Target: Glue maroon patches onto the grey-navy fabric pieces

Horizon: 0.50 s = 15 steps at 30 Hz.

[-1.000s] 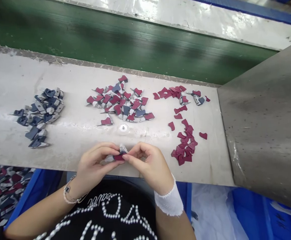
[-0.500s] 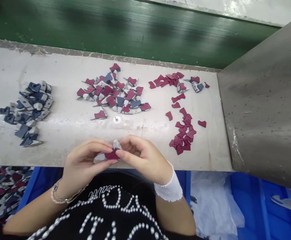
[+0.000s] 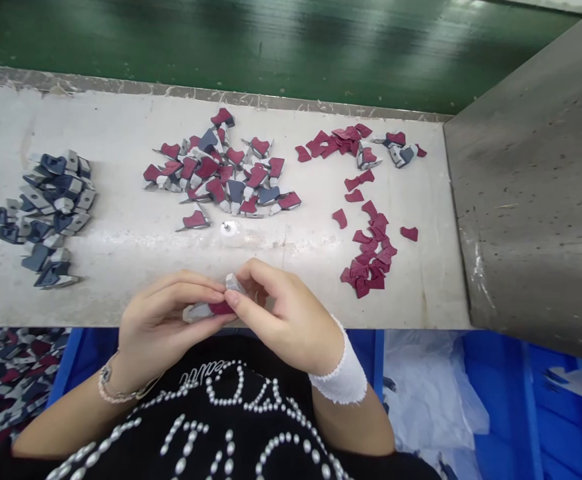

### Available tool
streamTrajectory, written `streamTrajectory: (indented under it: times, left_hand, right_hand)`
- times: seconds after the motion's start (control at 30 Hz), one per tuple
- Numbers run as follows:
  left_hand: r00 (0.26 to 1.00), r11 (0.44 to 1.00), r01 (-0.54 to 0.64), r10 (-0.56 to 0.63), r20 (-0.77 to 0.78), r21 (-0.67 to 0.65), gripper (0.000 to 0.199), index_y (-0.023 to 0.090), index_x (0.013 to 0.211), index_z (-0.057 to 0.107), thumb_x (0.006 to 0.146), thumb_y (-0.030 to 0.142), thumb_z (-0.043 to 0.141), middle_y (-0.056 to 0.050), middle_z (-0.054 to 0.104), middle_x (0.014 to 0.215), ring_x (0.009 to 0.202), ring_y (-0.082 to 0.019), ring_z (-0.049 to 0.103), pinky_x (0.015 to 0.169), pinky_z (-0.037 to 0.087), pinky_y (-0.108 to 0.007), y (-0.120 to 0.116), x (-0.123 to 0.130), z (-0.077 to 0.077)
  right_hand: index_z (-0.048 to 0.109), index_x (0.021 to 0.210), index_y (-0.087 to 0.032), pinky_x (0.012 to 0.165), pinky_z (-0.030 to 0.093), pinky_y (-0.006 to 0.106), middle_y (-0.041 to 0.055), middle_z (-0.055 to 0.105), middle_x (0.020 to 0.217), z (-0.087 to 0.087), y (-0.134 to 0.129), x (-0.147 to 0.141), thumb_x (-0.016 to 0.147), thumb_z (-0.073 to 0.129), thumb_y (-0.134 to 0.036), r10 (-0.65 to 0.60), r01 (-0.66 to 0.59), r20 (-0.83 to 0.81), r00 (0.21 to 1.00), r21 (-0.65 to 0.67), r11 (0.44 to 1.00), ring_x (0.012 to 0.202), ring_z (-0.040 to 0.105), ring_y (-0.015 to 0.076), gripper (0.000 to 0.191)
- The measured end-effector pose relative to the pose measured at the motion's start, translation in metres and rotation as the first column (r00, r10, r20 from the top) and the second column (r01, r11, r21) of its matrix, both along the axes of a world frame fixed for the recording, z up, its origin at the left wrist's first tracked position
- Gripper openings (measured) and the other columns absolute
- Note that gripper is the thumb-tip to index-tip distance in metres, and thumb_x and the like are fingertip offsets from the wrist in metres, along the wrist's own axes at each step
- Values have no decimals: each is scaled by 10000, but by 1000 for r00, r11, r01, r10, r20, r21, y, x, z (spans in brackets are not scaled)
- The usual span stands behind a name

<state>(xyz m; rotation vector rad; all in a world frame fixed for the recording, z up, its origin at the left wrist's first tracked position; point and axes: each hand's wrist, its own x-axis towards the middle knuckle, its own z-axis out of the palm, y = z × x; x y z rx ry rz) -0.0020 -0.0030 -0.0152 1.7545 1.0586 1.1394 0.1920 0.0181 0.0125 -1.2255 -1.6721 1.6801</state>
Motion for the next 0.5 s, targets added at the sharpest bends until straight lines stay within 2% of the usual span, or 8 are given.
streamTrajectory:
  times: [0.23,0.4,0.5]
  left_hand:
    - [999,999,-41,41,-10,-4,301,206,969,709,724,84,836,-19,742,958,855,-150,710,770,610,-276,-2,0,-4]
    - [993,995,-30,42,114,-98,332,205,966,718,697,58,845,-20,735,910,854,-160,697,734,613,-277,-1,-4,-7]
    - [991,993,-15,30,132,-115,333,208,978,720,708,49,831,-29,730,921,868,-175,695,740,613,-298,-1,-6,-7]
  right_hand:
    - [474,808,-215,620,354,263,-55,412,721,-2,0,-1,1012,508,-314,-17,16,20,1000,45,999,670,401,115,229]
    - [536,902,-210,666,395,267,-39,500,773,1,0,2,1047,425,-328,-9,8,-58,998,-19,1000,715,479,119,218]
    - [540,948,-208,656,404,283,-33,525,771,4,-2,2,1054,395,-343,1,-4,-69,998,-46,999,701,499,128,225]
